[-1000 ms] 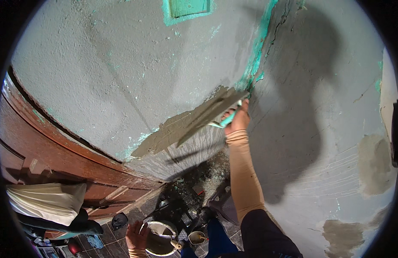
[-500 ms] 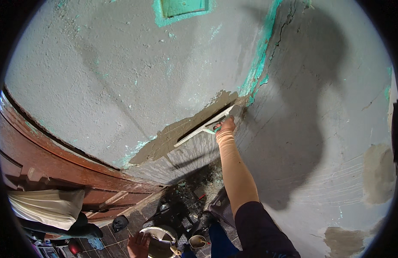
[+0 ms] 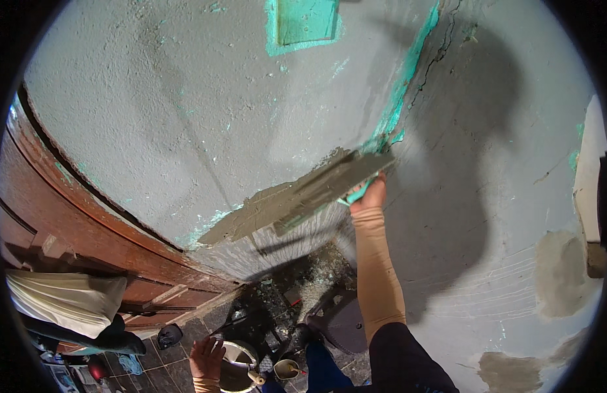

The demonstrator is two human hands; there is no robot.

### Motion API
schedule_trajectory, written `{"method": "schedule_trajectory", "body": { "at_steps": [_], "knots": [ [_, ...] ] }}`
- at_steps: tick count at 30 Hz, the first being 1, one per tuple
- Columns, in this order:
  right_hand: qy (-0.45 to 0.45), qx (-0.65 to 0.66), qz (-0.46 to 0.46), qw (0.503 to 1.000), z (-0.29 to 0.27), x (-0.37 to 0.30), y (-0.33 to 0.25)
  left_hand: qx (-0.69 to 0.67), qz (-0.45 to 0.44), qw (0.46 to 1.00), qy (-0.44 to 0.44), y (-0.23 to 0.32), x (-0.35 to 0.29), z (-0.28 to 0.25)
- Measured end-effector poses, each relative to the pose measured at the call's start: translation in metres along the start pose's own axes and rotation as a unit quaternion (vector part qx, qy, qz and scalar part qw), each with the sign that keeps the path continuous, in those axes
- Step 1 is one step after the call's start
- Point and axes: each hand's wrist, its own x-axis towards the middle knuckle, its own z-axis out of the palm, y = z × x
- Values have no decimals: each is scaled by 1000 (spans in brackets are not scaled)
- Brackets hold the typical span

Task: Applying putty or plaster to cracks in a wall using a brush and a trowel.

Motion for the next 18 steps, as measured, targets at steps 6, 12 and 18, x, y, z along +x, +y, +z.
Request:
{"method": "schedule_trajectory", "body": {
  "at_steps": [6, 12, 18],
  "knots": [
    [114, -5, 55, 992, -124, 36, 62, -5, 2, 999, 33, -11, -1, -26],
    [280, -3, 15, 960, -73, 65, 115, -17, 4, 998, 54, -5, -6, -34],
    [144, -14, -11, 989, 1, 19, 101, -8, -4, 998, 65, -10, -1, -32]
  ]
}}
